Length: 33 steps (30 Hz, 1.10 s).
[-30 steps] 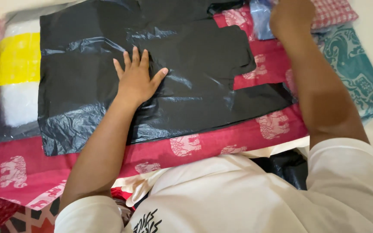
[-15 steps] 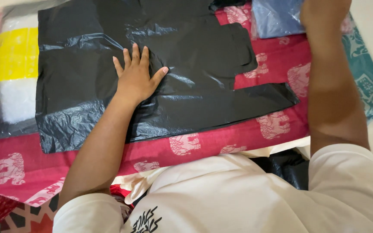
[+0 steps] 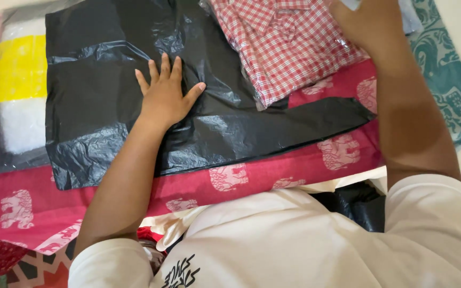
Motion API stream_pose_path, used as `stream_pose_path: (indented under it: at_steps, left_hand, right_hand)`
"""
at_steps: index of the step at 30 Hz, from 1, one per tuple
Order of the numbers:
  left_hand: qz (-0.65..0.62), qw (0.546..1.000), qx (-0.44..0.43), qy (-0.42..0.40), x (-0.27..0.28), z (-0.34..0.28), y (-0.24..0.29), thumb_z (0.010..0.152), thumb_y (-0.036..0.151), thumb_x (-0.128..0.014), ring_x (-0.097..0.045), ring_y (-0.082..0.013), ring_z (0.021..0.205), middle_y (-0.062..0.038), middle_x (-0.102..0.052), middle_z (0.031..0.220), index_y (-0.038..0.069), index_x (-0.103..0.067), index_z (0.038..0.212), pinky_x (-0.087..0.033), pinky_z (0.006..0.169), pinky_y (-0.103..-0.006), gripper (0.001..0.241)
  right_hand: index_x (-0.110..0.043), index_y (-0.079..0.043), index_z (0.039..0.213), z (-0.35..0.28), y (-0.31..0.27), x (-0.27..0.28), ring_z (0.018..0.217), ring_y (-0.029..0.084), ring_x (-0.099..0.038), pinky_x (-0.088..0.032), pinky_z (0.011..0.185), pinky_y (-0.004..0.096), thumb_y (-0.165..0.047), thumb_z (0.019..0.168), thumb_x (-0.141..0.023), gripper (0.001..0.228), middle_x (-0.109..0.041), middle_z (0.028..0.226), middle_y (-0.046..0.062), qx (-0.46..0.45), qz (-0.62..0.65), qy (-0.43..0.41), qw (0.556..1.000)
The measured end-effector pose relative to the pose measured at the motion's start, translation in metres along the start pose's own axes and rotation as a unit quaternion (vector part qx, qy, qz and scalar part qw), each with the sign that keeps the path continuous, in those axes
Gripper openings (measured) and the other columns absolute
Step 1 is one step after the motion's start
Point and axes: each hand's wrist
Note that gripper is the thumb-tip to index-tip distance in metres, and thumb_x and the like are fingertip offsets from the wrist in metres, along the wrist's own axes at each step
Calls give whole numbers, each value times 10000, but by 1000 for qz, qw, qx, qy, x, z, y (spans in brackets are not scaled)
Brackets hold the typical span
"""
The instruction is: The person uses a green utility knife to cut open a black plastic package. They then use clear tape to seal the package and place it into a larger black plastic bag. Finally, they add a folded checkered shirt to the bag.
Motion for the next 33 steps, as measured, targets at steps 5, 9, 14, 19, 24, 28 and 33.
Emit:
stream_pose_path:
  at_steps: [5,9,14,19,24,28,33]
  left_hand:
    - [-49,990,-117,68,8,-8,-1,1044,568,-408,-103,-494,1533,-234,-200,1679,86,-298,1614,-12,1178,-687,755]
    - [-58,946,-319,-22,13,-24,18,1019,603,-417,-151,-452,1543,-213,-238,1673,159,-316,1617,-56,1197,-648,752]
    - [-10,951,-283,-123,10,-27,24,953,534,-599,-43,-400,1568,-118,-128,1714,241,-304,1612,-5,1199,-657,779]
    - [-4,961,-237,-145,16,-31,18,912,486,-679,-36,-377,1576,-85,-138,1718,289,-329,1598,-13,1203,-664,795]
    - [-54,943,-308,-113,11,-31,19,953,434,-650,-75,-439,1558,-202,-162,1695,71,-338,1577,-56,1211,-624,786]
    - [-68,944,-302,-110,10,-31,20,936,436,-676,-77,-427,1563,-184,-170,1699,87,-351,1561,-68,1210,-631,787]
    - [-64,950,-274,-136,16,-35,27,939,441,-663,-34,-370,1581,-137,-132,1716,115,-384,1539,-51,1218,-624,738]
  right_hand:
    - [-545,-16,1422,5,13,-21,1047,452,-601,-451,749,556,-418,1095,-701,540,-606,1271,244,-72,-2,-75,995]
    - [-236,-202,693,7,-30,-5,550,160,-211,-135,598,432,-496,1162,-633,681,-227,614,-12,-209,5,-152,966]
    - [-356,-161,762,7,-25,-14,640,187,-323,-241,618,411,-432,1090,-753,582,-326,700,40,-172,31,-174,969]
    - [-659,-128,1312,12,-18,-28,1092,323,-652,-505,796,479,-269,990,-756,365,-679,1293,119,-145,155,-171,962]
    - [-613,-250,1233,26,-16,-32,1132,115,-695,-577,1038,341,-293,964,-667,277,-707,1232,-39,-274,441,-291,804]
    - [-620,-178,1176,17,-47,-33,1071,131,-740,-594,983,353,-348,893,-769,361,-749,1171,-17,-343,380,-238,825]
    - [-372,-243,1622,1,-74,-7,411,117,-198,-168,429,383,-256,1099,-557,555,-331,588,46,-274,209,-182,921]
Point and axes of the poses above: each hand's wrist, its own z-axis towards the middle knuckle, its own x-axis out of the back of the hand, y = z × x
